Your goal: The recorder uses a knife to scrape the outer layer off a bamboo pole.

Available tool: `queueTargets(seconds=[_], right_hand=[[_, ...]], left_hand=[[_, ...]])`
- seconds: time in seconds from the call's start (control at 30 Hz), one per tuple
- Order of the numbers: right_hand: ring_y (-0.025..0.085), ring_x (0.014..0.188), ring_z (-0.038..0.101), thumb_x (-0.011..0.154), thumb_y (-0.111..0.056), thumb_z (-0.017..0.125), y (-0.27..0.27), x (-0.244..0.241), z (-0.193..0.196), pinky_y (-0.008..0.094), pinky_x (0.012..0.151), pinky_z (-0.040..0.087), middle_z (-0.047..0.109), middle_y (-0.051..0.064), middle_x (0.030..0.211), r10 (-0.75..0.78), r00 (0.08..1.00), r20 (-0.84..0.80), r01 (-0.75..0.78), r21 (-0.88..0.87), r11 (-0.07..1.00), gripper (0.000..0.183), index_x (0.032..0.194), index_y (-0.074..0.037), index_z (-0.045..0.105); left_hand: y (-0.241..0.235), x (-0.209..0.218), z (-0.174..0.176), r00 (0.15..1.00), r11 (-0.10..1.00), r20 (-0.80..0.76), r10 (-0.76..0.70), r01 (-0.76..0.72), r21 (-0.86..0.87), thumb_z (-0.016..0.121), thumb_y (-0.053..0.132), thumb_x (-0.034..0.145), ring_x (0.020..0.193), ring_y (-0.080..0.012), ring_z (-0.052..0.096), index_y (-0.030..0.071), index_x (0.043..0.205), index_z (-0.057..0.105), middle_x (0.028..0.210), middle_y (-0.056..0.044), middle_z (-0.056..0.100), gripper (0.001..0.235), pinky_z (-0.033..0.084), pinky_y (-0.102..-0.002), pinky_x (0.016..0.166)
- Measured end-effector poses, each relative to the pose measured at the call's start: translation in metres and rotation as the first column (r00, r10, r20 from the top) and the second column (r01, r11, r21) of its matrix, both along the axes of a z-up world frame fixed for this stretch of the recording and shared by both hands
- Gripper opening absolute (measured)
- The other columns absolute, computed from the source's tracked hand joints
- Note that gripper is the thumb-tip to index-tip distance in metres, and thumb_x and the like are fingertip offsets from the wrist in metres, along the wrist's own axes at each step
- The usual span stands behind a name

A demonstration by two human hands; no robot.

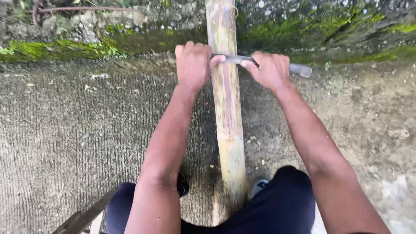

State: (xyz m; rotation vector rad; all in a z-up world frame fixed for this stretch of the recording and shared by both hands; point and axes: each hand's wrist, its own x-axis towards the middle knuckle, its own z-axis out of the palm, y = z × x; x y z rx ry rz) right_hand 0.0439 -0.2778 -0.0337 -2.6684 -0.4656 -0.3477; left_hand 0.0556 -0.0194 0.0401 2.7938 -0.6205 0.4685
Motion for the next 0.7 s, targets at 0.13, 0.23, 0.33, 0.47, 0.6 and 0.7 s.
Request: queueTargets(seconds=[0.13, 0.23, 0.33, 0.47, 0.6, 0.7], right_hand=[[0.032, 0.058, 0.063, 0.103, -0.062, 0.059, -0.001, -0.028, -0.003, 0.048, 0.055, 0.044, 0.064, 0.008, 0.067, 0.011, 1.0, 0.0, -0.011, 0.034, 0.999, 0.057, 0.077, -0.013, 0.064], [0.03, 0.056, 0.062, 0.103, -0.064, 0.057, -0.004, -0.047, -0.016, 0.048, 0.053, 0.043, 0.062, 0.007, 0.064, -0.001, 1.0, -0.019, 0.002, 0.04, 0.999, 0.058, 0.074, -0.013, 0.063], [0.024, 0.045, 0.053, 0.105, -0.065, 0.05, -0.01, -0.082, -0.04, 0.044, 0.045, 0.038, 0.054, 0.004, 0.055, 0.014, 0.993, -0.113, -0.016, -0.01, 1.0, 0.062, 0.069, -0.014, 0.057], [0.014, 0.037, 0.04, 0.105, -0.061, 0.046, -0.019, -0.175, -0.051, 0.038, 0.035, 0.031, 0.045, -0.002, 0.05, 0.144, 0.981, -0.133, -0.141, 0.028, 0.99, 0.062, 0.063, -0.016, 0.048], [0.011, 0.04, 0.043, 0.106, -0.058, 0.045, -0.017, -0.193, -0.024, 0.035, 0.036, 0.034, 0.049, -0.003, 0.056, 0.226, 0.973, -0.048, -0.222, 0.077, 0.972, 0.058, 0.067, -0.016, 0.051], [0.017, 0.037, 0.053, 0.099, -0.061, 0.051, -0.016, -0.125, -0.032, 0.036, 0.036, 0.039, 0.052, 0.001, 0.049, 0.072, 0.971, -0.226, -0.142, -0.312, 0.939, 0.058, 0.062, -0.017, 0.057]], left_hand=[[-0.003, -0.03, -0.01, 0.994, 0.998, 0.111, -0.015, 0.022, -0.06, 0.071, 0.055, 0.088, 0.086, -0.0247, 0.058, 0.012, 0.083, 0.072, 0.081, -0.005, 0.065, 0.044, 0.038, -0.043, 0.079], [-0.005, -0.051, -0.013, 0.993, 0.998, 0.113, -0.018, 0.025, -0.062, 0.069, 0.055, 0.089, 0.088, -0.0245, 0.057, 0.012, 0.085, 0.072, 0.082, -0.005, 0.065, 0.044, 0.037, -0.043, 0.08], [-0.007, -0.089, -0.015, 1.0, 0.999, -0.016, 0.004, -0.004, -0.036, 0.065, 0.057, 0.094, 0.083, -0.0245, 0.055, 0.013, 0.084, 0.073, 0.08, -0.005, 0.064, 0.045, 0.036, -0.043, 0.08], [-0.013, -0.189, -0.04, 0.985, 0.998, -0.16, 0.059, -0.064, -0.028, 0.059, 0.057, 0.094, 0.079, -0.0214, 0.054, 0.015, 0.085, 0.073, 0.077, -0.002, 0.064, 0.045, 0.034, -0.042, 0.077], [-0.009, -0.22, -0.088, 0.953, 0.993, -0.291, 0.086, -0.104, -0.047, 0.057, 0.058, 0.096, 0.071, -0.0217, 0.052, 0.016, 0.089, 0.074, 0.073, -0.003, 0.063, 0.047, 0.034, -0.041, 0.072], [-0.005, -0.146, -0.05, 0.988, 0.996, -0.134, 0.081, -0.076, 0.046, 0.052, 0.063, 0.098, 0.071, -0.0247, 0.054, 0.015, 0.069, 0.068, 0.069, -0.006, 0.062, 0.058, 0.035, -0.045, 0.076]])
